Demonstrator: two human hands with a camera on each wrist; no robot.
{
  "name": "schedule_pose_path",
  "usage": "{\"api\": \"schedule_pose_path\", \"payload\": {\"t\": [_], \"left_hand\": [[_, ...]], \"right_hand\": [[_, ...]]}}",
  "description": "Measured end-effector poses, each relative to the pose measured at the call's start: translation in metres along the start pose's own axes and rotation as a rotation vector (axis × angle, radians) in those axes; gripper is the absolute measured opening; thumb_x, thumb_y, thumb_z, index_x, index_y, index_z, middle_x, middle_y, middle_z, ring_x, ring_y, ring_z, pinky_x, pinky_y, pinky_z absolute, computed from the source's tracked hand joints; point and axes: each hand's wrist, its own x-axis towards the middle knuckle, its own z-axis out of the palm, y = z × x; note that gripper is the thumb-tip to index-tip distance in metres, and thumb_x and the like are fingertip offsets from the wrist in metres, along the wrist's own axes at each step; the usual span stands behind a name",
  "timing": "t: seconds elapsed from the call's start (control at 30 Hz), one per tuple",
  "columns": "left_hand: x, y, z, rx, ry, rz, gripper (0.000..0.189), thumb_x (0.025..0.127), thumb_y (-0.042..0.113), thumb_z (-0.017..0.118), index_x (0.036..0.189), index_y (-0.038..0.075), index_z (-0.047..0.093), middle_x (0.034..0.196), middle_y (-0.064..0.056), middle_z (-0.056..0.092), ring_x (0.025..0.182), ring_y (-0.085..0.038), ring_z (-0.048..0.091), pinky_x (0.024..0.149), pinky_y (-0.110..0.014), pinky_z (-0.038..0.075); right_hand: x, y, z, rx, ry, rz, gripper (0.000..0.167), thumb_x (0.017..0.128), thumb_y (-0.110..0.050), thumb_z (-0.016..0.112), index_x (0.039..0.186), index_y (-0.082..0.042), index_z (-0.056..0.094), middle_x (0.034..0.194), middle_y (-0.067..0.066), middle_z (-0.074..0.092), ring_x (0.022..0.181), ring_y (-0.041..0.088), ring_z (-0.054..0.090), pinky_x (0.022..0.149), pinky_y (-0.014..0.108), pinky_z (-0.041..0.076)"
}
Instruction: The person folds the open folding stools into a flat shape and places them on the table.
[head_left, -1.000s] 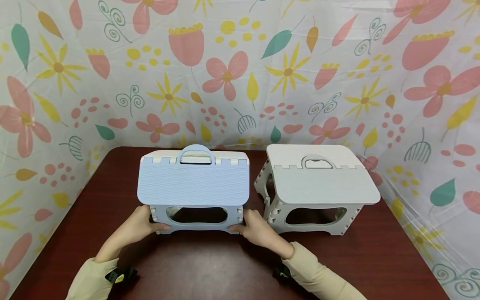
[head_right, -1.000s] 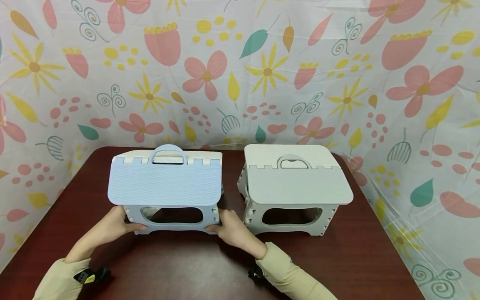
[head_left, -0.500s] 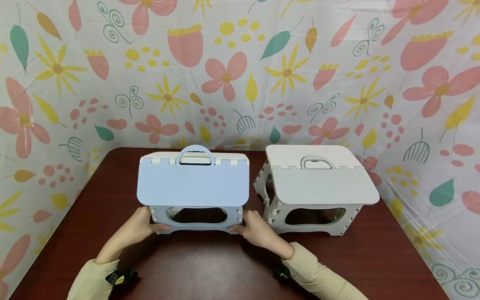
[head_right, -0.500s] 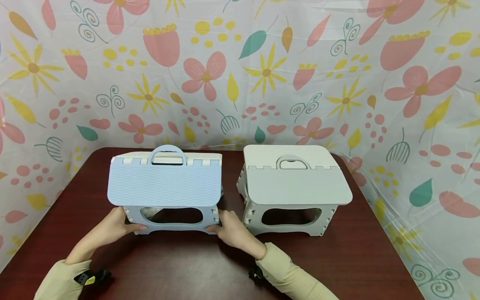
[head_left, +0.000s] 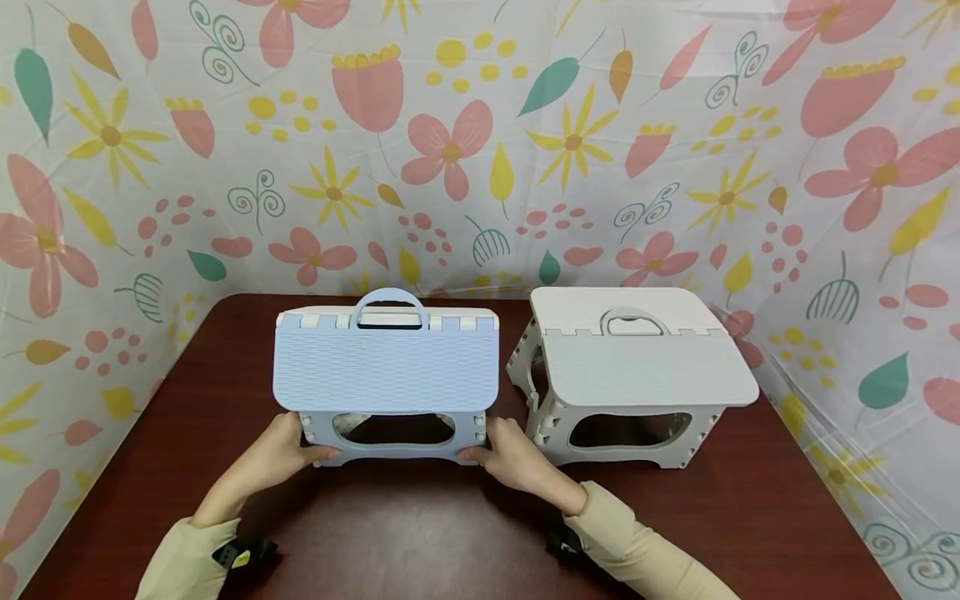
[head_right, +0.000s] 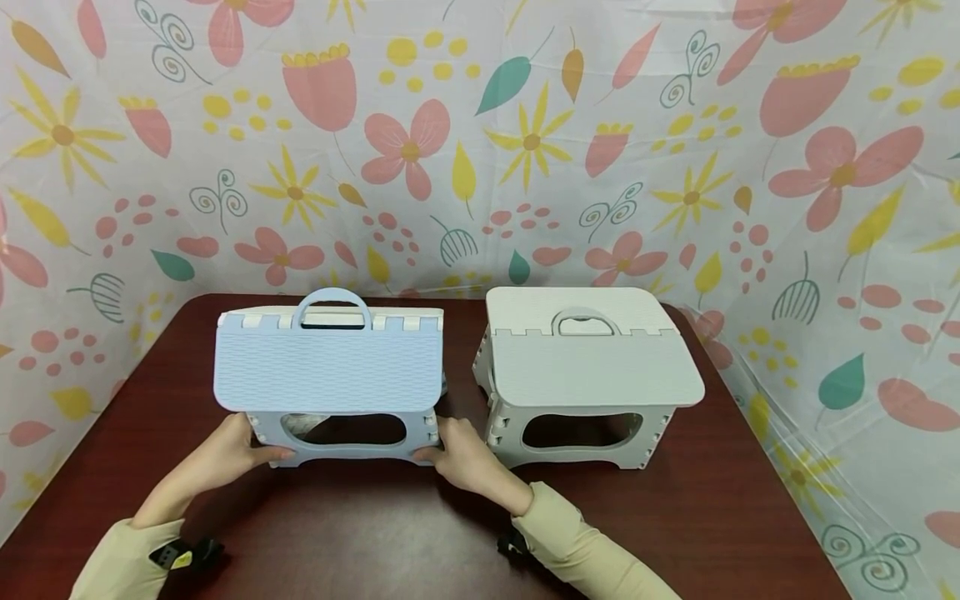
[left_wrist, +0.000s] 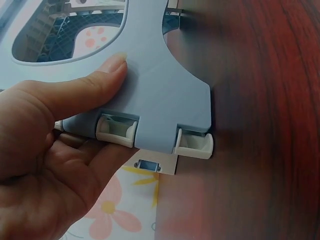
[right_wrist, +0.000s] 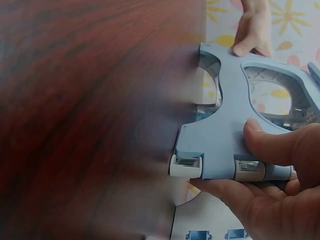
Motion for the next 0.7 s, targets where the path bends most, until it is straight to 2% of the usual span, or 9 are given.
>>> {"api": "schedule_pose_path", "payload": {"t": [0.27,0.5,0.7], "left_hand": [[0.0007,0.0003,0.0001,0.016,0.003,0.017,0.085,0.071,0.001,0.083,0.140,0.001,0.033,0.123,-0.017,0.058,0.093,-0.009,0.052,0.073,-0.025,0.045],[-0.0002,-0.0004,0.0006,0.028,0.010,0.043,0.092,0.070,0.001,0.084,0.144,0.002,0.028,0.131,-0.018,0.052,0.103,-0.005,0.049,0.080,-0.026,0.046],[0.0000,0.0005,0.0001,0.023,0.004,0.028,0.094,0.071,0.003,0.084,0.145,0.004,0.026,0.135,-0.018,0.049,0.107,-0.006,0.048,0.082,-0.027,0.045]], "right_hand": [[0.0014,0.0028,0.0004,0.002,0.000,0.000,0.017,0.082,-0.017,0.076,0.096,-0.011,0.068,0.087,-0.001,0.073,0.075,0.002,0.058,0.066,0.020,0.047],[0.0003,0.0027,-0.0003,0.013,-0.002,0.001,0.028,0.083,-0.016,0.076,0.107,-0.009,0.065,0.092,0.001,0.073,0.080,0.005,0.062,0.068,0.021,0.048],[0.0003,0.0040,-0.0002,0.016,-0.004,0.008,0.034,0.083,-0.017,0.075,0.114,-0.009,0.063,0.094,0.000,0.073,0.082,0.006,0.063,0.068,0.021,0.048]]}}
